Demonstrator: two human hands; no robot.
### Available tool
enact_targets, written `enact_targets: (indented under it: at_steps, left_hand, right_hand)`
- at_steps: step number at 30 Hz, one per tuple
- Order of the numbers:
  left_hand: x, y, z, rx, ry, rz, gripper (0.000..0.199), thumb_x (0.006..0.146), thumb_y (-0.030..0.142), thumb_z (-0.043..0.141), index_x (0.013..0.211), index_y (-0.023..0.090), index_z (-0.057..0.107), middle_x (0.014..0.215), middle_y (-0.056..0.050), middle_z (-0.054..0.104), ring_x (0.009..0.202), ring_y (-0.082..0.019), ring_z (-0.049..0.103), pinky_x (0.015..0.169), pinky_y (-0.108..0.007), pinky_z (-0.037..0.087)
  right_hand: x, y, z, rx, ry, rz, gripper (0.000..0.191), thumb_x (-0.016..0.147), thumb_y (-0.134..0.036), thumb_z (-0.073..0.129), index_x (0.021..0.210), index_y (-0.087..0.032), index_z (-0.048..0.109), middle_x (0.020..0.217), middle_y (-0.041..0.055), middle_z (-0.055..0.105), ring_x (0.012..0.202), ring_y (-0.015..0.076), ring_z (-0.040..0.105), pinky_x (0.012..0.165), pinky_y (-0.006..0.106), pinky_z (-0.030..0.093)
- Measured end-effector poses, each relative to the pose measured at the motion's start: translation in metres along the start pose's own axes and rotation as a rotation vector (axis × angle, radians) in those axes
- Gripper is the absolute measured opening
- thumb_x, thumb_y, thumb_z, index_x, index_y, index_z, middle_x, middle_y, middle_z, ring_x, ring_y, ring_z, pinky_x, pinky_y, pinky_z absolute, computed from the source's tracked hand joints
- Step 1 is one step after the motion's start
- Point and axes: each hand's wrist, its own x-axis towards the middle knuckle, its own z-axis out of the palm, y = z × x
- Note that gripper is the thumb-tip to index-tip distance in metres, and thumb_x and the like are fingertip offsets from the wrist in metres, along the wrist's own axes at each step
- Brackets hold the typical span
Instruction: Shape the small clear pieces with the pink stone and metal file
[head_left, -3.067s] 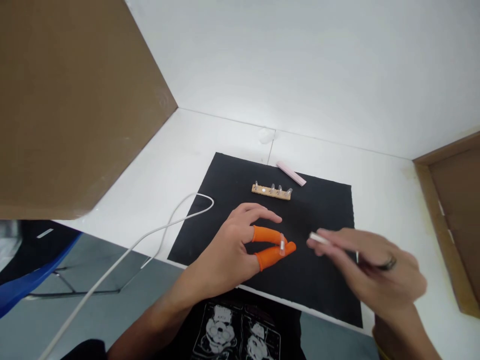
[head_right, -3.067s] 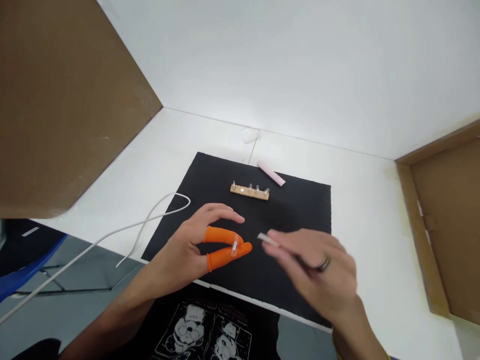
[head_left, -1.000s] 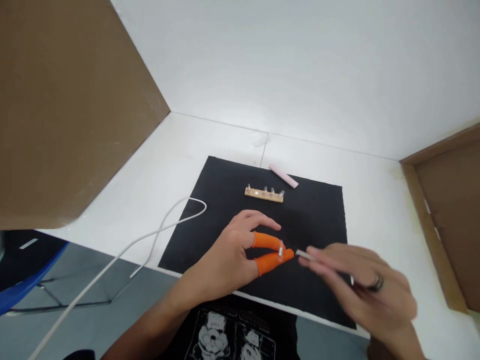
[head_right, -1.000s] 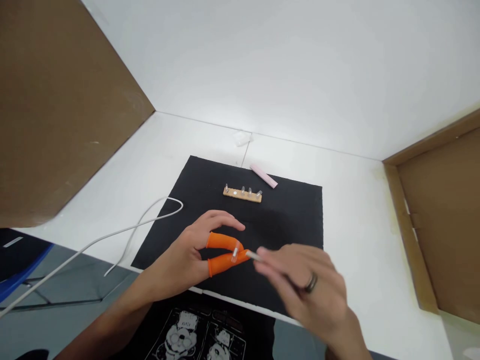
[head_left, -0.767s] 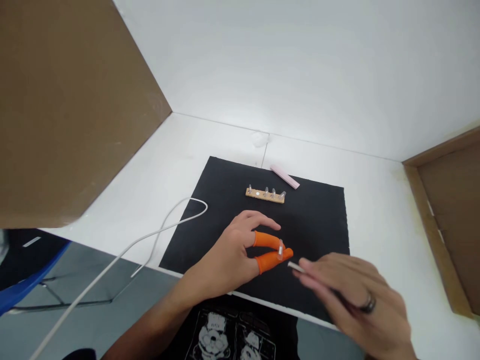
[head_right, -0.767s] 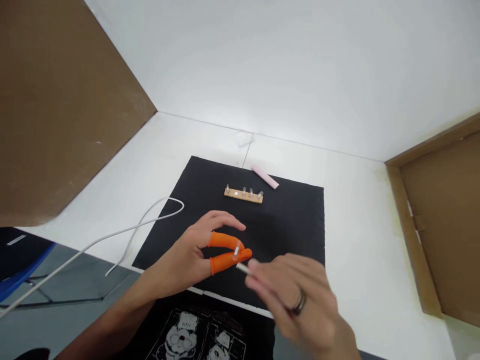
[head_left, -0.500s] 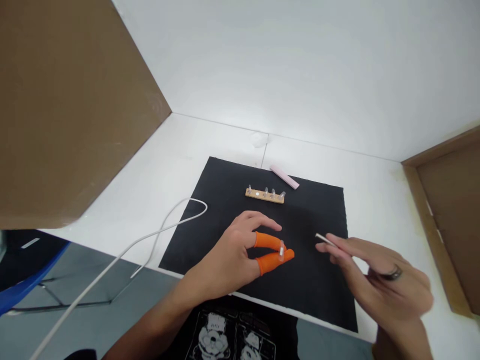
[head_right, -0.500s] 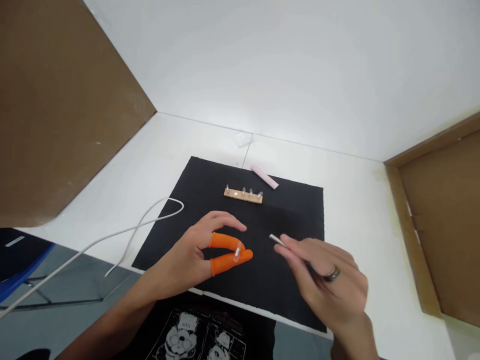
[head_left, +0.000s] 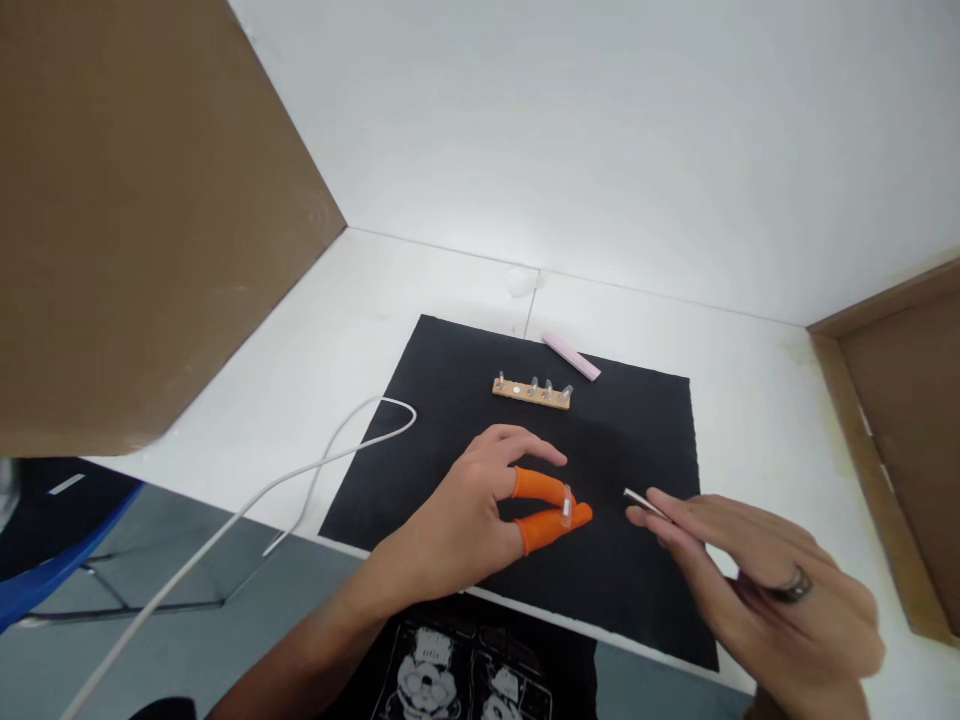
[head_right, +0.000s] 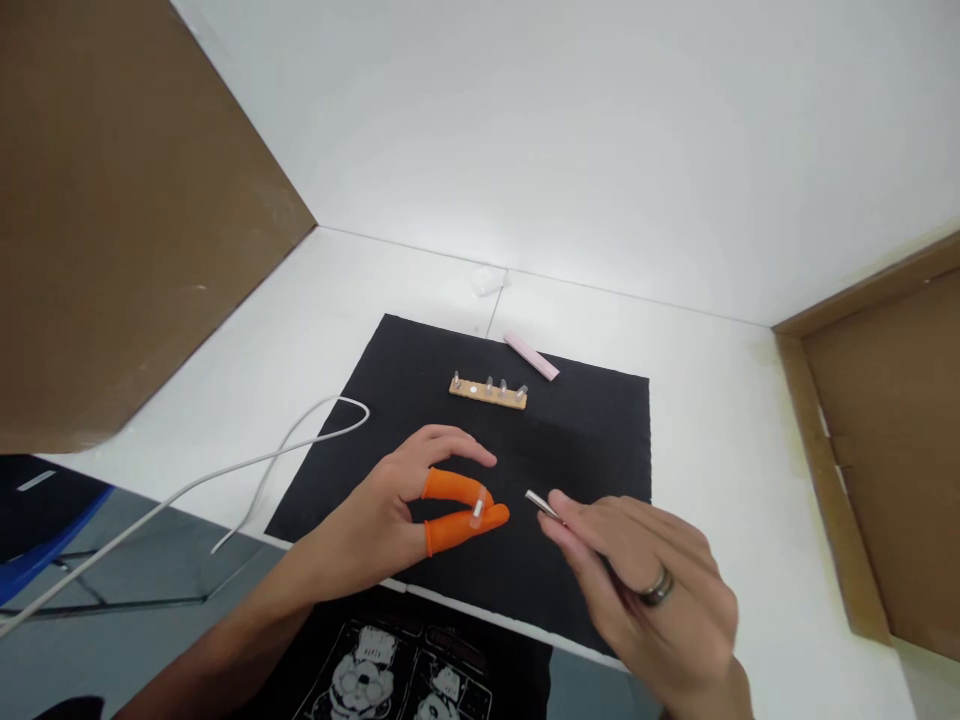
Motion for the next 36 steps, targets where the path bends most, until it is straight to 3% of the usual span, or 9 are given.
enact_targets:
  at_steps: [6, 12, 18, 24, 31, 36]
  left_hand:
    - [0.001, -0.001, -0.002, 0.017, 0.018, -0.006, 0.005, 0.097, 0.026, 0.088, 0.094, 0.022, 0.087, 0.126, -0.008, 0.082, 0.126, -0.025, 0.07, 0.113, -0.044, 0.058]
    - [0.0, -0.001, -0.001, -0.006, 0.027, -0.001, 0.001, 0.097, 0.023, 0.087, 0.095, 0.022, 0.086, 0.126, -0.008, 0.082, 0.125, -0.025, 0.07, 0.111, -0.043, 0.059]
    - [0.0, -0.002, 0.0, -0.017, 0.021, -0.014, 0.005, 0.097, 0.026, 0.087, 0.094, 0.022, 0.087, 0.125, -0.008, 0.082, 0.124, -0.025, 0.07, 0.112, -0.044, 0.058]
    - [-0.001, 0.0, -0.002, -0.009, 0.012, -0.025, 0.003, 0.098, 0.024, 0.086, 0.096, 0.023, 0.085, 0.128, -0.008, 0.081, 0.128, -0.026, 0.068, 0.113, -0.044, 0.057]
    - [0.001, 0.0, -0.001, -0.026, 0.001, 0.003, 0.002, 0.098, 0.023, 0.086, 0.096, 0.022, 0.085, 0.126, -0.007, 0.081, 0.125, -0.025, 0.07, 0.113, -0.044, 0.056]
    - [0.001, 0.0, -0.001, -0.024, -0.017, 0.009, 0.002, 0.097, 0.02, 0.086, 0.097, 0.022, 0.085, 0.127, -0.008, 0.081, 0.127, -0.025, 0.069, 0.114, -0.044, 0.057]
  right_hand:
    - [0.003, -0.029, 0.005, 0.075, -0.151, -0.036, 0.013, 0.112, -0.015, 0.063, 0.107, -0.018, 0.074, 0.081, -0.0032, 0.084, 0.064, 0.0101, 0.078, 0.07, 0.026, 0.064]
    - [0.006, -0.012, 0.004, 0.027, -0.01, -0.028, 0.021, 0.097, 0.002, 0.074, 0.107, -0.016, 0.074, 0.085, 0.0029, 0.086, 0.063, 0.0137, 0.077, 0.061, 0.027, 0.062]
    - [0.005, -0.031, 0.011, 0.092, -0.144, -0.066, 0.009, 0.108, -0.009, 0.066, 0.11, -0.015, 0.072, 0.081, 0.0, 0.084, 0.061, 0.012, 0.076, 0.063, 0.027, 0.062]
    - [0.011, -0.011, 0.002, 0.052, -0.018, -0.015, 0.021, 0.098, 0.001, 0.071, 0.107, -0.018, 0.075, 0.083, 0.0006, 0.085, 0.06, 0.014, 0.077, 0.059, 0.027, 0.062]
    - [0.004, -0.022, 0.006, 0.132, -0.173, -0.006, 0.012, 0.108, -0.013, 0.066, 0.107, -0.02, 0.076, 0.082, -0.0039, 0.085, 0.065, 0.0114, 0.08, 0.071, 0.024, 0.067]
    - [0.001, -0.001, 0.002, 0.047, 0.011, 0.021, 0.024, 0.093, 0.003, 0.077, 0.107, -0.017, 0.078, 0.085, 0.0021, 0.086, 0.068, 0.0165, 0.082, 0.065, 0.027, 0.066]
